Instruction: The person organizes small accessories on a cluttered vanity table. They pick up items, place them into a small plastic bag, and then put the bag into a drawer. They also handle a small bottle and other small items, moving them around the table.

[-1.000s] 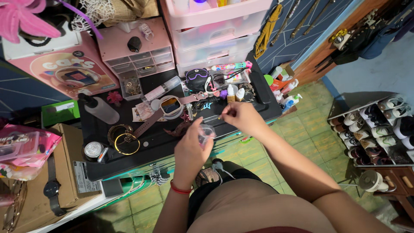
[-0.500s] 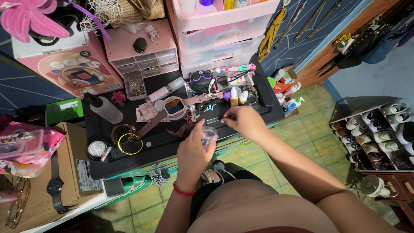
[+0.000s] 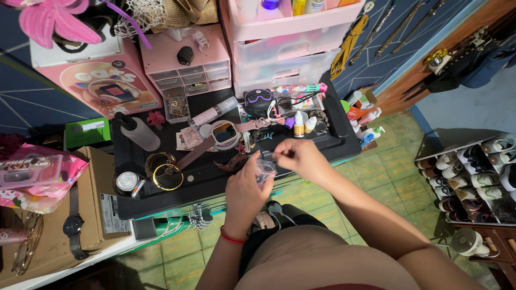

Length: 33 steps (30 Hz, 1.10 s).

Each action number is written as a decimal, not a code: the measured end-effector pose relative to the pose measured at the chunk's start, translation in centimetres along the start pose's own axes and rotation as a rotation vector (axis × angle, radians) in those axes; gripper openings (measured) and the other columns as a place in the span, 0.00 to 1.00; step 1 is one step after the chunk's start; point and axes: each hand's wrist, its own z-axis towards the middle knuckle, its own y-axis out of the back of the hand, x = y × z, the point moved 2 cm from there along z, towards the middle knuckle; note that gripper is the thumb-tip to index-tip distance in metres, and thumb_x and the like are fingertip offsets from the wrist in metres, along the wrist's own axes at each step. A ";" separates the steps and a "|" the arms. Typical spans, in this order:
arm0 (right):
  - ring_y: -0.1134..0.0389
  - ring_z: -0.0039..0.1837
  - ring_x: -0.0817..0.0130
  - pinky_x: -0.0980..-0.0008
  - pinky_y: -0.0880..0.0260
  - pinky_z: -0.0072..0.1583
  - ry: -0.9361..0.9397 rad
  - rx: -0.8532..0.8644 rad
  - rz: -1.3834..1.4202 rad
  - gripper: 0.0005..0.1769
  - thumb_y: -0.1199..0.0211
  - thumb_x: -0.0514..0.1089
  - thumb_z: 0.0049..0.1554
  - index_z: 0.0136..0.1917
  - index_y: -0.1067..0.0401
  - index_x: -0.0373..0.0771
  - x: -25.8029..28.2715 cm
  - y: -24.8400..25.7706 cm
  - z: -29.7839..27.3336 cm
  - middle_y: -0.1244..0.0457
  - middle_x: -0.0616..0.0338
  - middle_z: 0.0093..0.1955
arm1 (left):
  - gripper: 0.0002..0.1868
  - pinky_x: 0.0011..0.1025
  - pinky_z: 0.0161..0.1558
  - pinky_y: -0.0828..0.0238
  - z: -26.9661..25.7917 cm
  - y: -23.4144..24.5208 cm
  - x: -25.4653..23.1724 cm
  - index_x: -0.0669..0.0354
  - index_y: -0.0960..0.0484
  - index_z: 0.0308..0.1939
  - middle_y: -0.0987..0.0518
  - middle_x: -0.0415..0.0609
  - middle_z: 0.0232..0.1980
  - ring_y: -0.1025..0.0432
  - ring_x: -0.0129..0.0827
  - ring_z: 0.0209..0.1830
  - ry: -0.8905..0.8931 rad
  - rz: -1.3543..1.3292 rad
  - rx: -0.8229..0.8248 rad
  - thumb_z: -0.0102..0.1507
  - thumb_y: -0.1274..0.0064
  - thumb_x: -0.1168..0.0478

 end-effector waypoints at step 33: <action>0.28 0.41 0.51 0.53 0.28 0.42 0.351 -0.055 -0.669 0.11 0.32 0.53 0.53 0.47 0.18 0.48 3.6 -3.0 5.4 0.29 0.51 0.38 | 0.32 0.43 0.45 0.26 -1.0 0.3 1.3 0.62 0.28 0.63 0.18 0.54 0.39 0.21 0.48 0.40 0.061 -0.091 -0.093 0.58 0.37 0.57</action>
